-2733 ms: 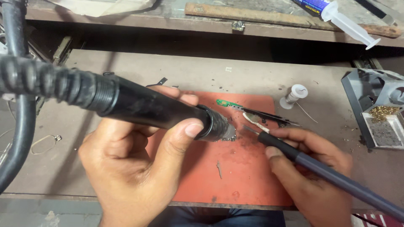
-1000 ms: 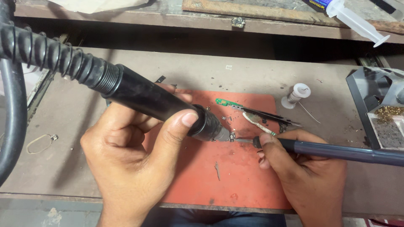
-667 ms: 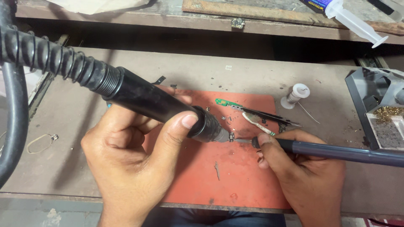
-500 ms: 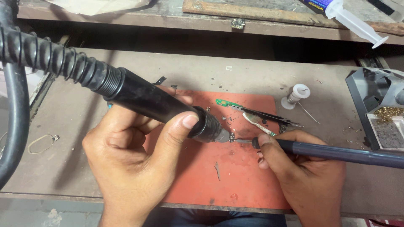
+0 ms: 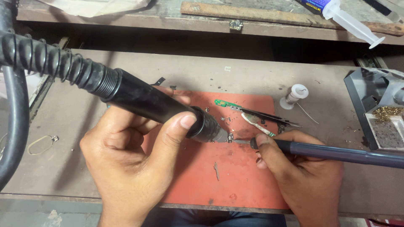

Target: The person uses a hot air rework station and tweezers to remove a small electronic component from a green circuit board. They then apply flux paste to the board and use a soldering iron to clean the solder pads and prepare the surface for re-soldering.

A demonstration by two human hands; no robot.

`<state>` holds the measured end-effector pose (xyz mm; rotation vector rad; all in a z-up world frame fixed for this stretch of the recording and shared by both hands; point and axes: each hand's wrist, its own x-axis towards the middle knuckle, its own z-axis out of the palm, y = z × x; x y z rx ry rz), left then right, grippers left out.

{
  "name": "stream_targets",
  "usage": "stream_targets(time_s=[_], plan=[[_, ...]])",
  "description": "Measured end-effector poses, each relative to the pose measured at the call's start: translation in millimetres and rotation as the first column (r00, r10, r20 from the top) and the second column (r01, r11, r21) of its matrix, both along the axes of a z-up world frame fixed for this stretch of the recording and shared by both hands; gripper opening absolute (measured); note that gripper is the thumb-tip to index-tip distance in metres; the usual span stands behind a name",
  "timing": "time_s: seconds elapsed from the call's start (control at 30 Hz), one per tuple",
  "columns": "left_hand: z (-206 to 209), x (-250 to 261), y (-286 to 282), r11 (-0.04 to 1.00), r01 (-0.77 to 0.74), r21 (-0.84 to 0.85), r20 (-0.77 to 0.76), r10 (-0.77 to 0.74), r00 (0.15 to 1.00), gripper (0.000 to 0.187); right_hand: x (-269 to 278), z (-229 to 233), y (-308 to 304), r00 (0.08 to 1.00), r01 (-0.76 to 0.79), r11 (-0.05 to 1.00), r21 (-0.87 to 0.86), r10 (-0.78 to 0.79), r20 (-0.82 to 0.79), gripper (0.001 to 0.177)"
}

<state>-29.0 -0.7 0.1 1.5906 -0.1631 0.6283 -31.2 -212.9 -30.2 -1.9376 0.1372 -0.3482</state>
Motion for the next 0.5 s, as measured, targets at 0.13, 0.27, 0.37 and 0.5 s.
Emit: stream_targets(time_s=[0.13, 0.27, 0.37, 0.5], plan=[[2.0, -0.4, 0.2, 0.999, -0.025, 0.024, -0.032, 0.026, 0.999, 0.025, 0.6, -0.9, -0.5, 1.000, 0.000, 1.000, 0.004, 0.000, -0.006, 0.013], [5.2, -0.1, -1.0, 0.999, -0.038, 0.025, -0.058, 0.040, 0.998, 0.025, 0.2, -1.0, -0.9, 1.000, -0.008, 1.000, 0.024, 0.008, -0.003, 0.012], [7.5, 0.1, -0.9, 0.999, -0.037, 0.007, -0.063, 0.038, 0.997, 0.024, 0.7, -0.1, 0.0, 1.000, 0.004, 1.000, 0.010, -0.004, -0.013, 0.013], [4.3, -0.9, 0.2, 0.999, -0.035, 0.028, -0.039, 0.036, 0.999, 0.023, 0.6, 1.2, 0.5, 0.999, 0.023, 1.000, -0.010, -0.023, -0.028, 0.013]])
